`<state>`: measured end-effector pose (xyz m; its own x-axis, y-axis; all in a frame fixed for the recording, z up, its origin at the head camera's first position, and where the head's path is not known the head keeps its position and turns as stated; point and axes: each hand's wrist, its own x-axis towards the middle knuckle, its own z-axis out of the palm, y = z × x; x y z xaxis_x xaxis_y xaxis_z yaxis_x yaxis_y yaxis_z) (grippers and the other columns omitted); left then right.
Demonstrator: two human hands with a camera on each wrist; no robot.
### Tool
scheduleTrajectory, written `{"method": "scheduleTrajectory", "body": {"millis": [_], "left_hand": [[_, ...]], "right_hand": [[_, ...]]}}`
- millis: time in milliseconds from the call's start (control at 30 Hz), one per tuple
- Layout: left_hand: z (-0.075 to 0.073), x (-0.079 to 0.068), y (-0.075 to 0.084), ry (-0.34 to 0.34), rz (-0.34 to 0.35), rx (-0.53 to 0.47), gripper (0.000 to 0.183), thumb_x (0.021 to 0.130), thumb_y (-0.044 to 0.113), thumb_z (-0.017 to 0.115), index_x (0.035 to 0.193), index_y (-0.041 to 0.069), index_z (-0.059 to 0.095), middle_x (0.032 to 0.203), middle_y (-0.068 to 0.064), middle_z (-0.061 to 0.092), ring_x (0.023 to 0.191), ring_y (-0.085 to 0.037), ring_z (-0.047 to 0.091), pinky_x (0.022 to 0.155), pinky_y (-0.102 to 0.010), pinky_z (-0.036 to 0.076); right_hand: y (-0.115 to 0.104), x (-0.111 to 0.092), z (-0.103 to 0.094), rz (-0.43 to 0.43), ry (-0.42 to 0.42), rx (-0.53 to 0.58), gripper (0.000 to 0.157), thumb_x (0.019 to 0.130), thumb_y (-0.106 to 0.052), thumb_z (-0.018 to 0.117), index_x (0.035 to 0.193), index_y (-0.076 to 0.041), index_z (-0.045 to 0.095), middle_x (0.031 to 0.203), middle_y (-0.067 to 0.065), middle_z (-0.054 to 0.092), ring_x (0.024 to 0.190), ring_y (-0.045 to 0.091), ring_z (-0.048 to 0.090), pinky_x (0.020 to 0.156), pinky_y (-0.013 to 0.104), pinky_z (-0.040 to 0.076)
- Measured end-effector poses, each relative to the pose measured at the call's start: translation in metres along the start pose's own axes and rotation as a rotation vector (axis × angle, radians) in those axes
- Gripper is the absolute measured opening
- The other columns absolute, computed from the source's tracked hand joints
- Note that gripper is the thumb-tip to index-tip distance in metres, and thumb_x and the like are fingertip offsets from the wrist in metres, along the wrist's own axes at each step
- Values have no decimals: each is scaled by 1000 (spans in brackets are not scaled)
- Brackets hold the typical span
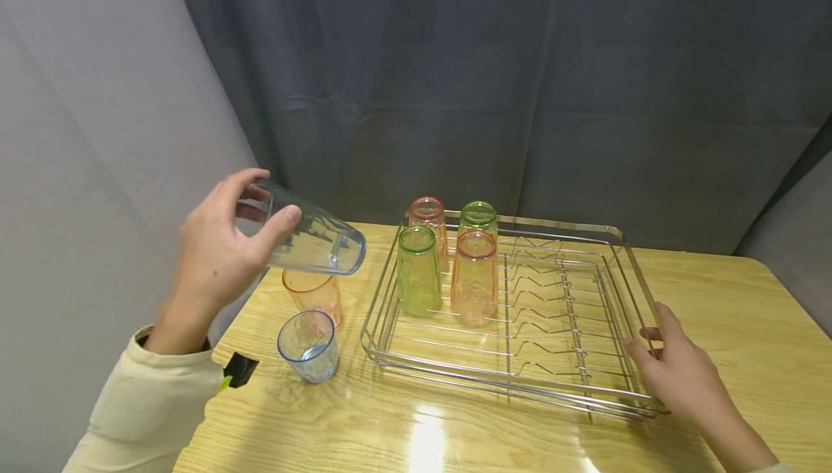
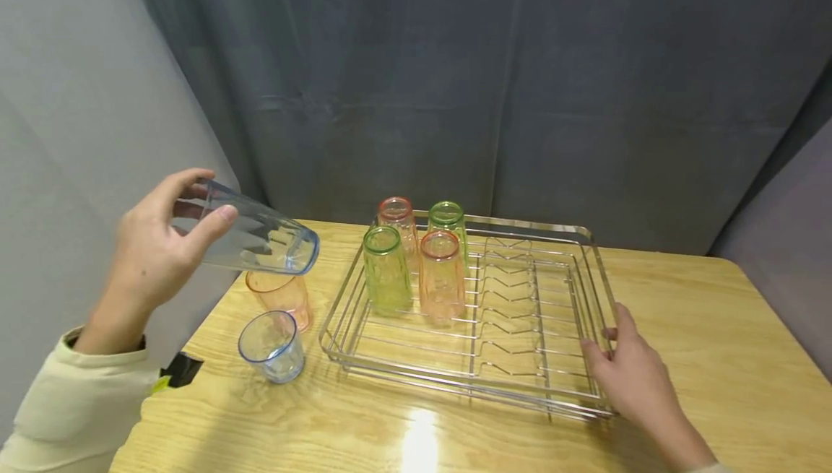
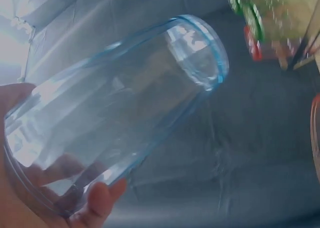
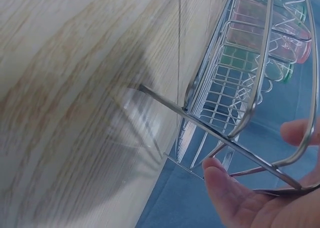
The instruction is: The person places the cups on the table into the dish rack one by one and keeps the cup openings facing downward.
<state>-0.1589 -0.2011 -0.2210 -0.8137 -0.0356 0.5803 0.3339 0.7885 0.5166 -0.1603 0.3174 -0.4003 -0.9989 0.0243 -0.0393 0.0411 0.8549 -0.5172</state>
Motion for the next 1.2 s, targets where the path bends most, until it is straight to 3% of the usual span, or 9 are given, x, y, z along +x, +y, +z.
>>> {"method": "scheduleTrajectory", "body": {"millis": [233,400,700,1000,1200], "left_hand": [[27,1,12,-6,37,-87,51,91,37,65,137,15,55,115,-11,65,98,-31,66,79,-44,49],[42,3,17,4,72,-111,51,89,36,68,133,10,57,110,-12,66,95,-30,67,83,-46,52],[57,0,19,-38,71,-157,52,90,37,67,134,11,56,113,-10,65,96,-29,66,85,-44,53],[59,-6,13,75,69,-238,49,89,30,65,133,11,57,114,-10,64,99,-23,64,70,-23,50],[71,-8,13,93,87,-282,50,89,30,63,133,7,56,115,-13,63,96,-24,65,67,-21,50]], "right_hand": [[1,1,-2,1,10,3,88,104,-45,40,154,8,-9,140,42,43,113,55,59,69,53,52],[2,0,-3,4,19,6,88,104,-46,39,154,7,-10,140,42,43,113,55,58,69,52,53],[2,-1,-2,-4,20,5,87,105,-44,40,154,9,-8,139,43,42,111,56,59,67,51,54],[-6,1,3,-21,25,8,86,104,-45,40,155,8,-6,138,42,45,110,53,61,67,50,54],[-2,-2,2,2,21,-3,87,104,-46,40,154,8,-6,139,41,45,109,52,62,68,51,53]]}}
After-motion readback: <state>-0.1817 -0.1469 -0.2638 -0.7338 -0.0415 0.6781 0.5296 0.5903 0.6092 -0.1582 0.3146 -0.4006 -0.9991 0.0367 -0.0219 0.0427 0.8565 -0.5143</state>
